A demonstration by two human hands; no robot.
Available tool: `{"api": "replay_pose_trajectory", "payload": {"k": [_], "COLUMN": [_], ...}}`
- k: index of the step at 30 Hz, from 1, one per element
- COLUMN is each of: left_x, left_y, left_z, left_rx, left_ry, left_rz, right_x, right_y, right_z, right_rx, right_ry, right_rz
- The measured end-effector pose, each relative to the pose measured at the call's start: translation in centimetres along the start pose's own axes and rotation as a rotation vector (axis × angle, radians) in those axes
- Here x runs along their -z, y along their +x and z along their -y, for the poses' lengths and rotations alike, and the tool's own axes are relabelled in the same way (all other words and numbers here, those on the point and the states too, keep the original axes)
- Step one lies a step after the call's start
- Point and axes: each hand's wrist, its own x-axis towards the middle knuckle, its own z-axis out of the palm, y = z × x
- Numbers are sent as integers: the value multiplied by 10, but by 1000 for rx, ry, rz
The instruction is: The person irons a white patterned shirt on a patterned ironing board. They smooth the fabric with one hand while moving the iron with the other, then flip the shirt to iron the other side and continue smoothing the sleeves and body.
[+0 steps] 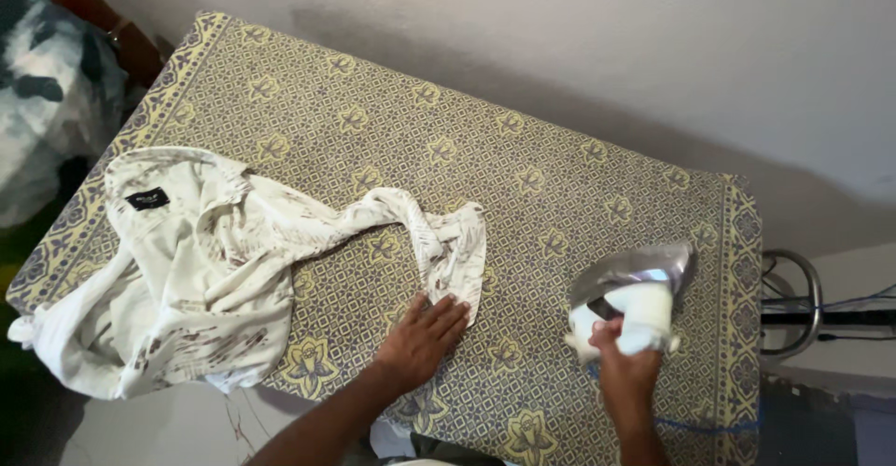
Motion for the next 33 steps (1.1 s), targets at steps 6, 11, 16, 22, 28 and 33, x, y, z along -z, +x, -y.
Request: {"api": "replay_pose_trajectory", "payload": {"k": [6, 11, 16, 22, 28, 33], "left_x": [-12, -1, 17, 13, 5, 2], "left_y": [-25, -38, -27, -16, -4, -1], "left_z": [-7, 6, 23, 41, 44, 45], "left_rx": [49, 130, 109, 18, -33, -41], "left_ry": [-21, -103, -40, -36, -31, -18], "left_rz": [-35, -55, -119, -191, -219, -300], "right_x": [-7, -46, -82, -88, -96, -92], "right_y": [13, -20, -47, -59, -52, -29], "right_z": [45, 54, 46, 40, 38, 39], "right_rx": [-323, -479, -475, -380, -313, -5], "right_ry": [-19, -150, -163, -395, -536, -644], "right_rz": [380, 535, 547, 491, 496, 605]}}
